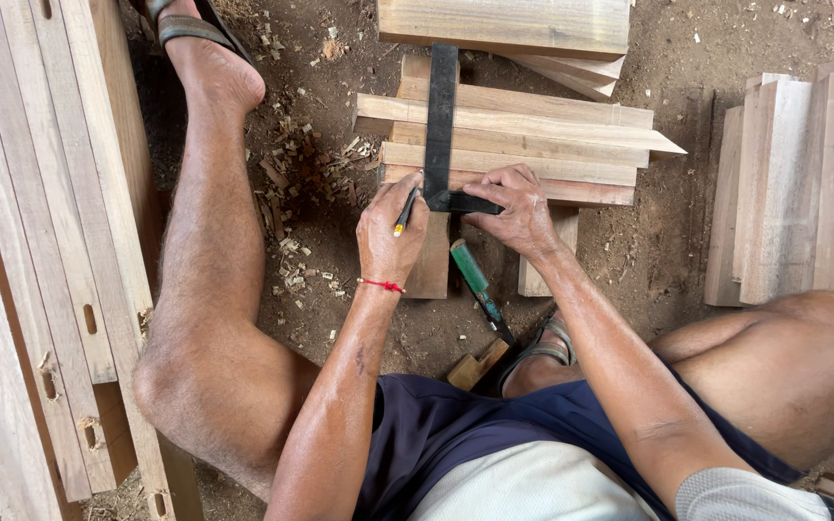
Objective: The person uses a pencil and a try square to mark lines on several wood planks, handling them one by one and stacking them.
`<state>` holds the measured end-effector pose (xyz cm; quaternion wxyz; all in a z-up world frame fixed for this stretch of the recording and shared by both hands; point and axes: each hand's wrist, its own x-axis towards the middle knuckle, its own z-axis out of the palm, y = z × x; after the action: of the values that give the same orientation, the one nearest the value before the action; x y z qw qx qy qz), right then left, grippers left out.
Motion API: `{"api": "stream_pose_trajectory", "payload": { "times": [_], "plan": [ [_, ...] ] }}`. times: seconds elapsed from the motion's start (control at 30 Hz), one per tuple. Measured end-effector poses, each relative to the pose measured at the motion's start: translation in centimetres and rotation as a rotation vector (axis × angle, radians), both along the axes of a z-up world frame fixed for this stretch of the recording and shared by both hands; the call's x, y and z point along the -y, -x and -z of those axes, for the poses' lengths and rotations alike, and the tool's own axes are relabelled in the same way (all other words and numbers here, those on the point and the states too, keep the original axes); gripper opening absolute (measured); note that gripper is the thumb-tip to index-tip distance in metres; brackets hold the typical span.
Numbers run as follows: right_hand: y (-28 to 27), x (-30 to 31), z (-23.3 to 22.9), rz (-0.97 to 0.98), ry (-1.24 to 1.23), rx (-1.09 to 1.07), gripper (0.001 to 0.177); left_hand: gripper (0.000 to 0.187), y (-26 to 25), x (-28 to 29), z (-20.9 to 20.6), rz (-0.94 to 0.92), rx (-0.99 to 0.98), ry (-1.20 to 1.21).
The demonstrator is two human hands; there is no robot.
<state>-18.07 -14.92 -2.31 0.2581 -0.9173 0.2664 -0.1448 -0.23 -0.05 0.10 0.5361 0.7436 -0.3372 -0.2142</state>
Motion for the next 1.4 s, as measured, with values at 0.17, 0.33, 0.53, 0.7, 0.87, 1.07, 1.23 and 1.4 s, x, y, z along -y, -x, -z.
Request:
{"api": "stream_pose_trajectory", "payload": {
  "times": [0.17, 0.33, 0.53, 0.7, 0.87, 1.07, 1.23, 1.4],
  "plan": [
    [0.1, 0.1, 0.0, 0.0, 0.003, 0.001, 0.047, 0.031, 0.1, 0.0, 0.1, 0.013, 0.008, -0.026],
    [0.1, 0.1, 0.2, 0.004, -0.005, -0.008, 0.046, 0.031, 0.2, 0.1, 0.2, 0.019, 0.047, -0.028],
    [0.1, 0.2, 0.3, 0.0, -0.008, -0.004, 0.046, 0.03, -0.1, -0.3, -0.5, 0.053, 0.048, -0.097],
    [-0.1, 0.0, 0.0, 0.011, -0.026, 0.006, 0.047, 0.03, -0.1, -0.5, -0.7, 0.044, 0.042, -0.079],
    [0.0, 0.2, 0.1, 0.005, 0.001, -0.006, 0.047, 0.03, 0.0, -0.3, -0.1, 0.056, 0.065, -0.018],
    [0.1, 0.0, 0.4, 0.028, -0.051, -0.009, 0.047, 0.023, -0.5, -1.4, 0.2, 0.197, -0.015, -0.367],
    [0.1, 0.0, 0.6, 0.014, -0.067, 0.015, 0.043, 0.021, -0.4, -4.4, 1.5, 0.053, 0.118, -0.201],
    [-1.0, -0.6, 0.9, -0.017, -0.011, 0.033, 0.043, 0.026, -3.3, -3.7, 0.5, -0.117, -0.081, -0.089]
  ]
}}
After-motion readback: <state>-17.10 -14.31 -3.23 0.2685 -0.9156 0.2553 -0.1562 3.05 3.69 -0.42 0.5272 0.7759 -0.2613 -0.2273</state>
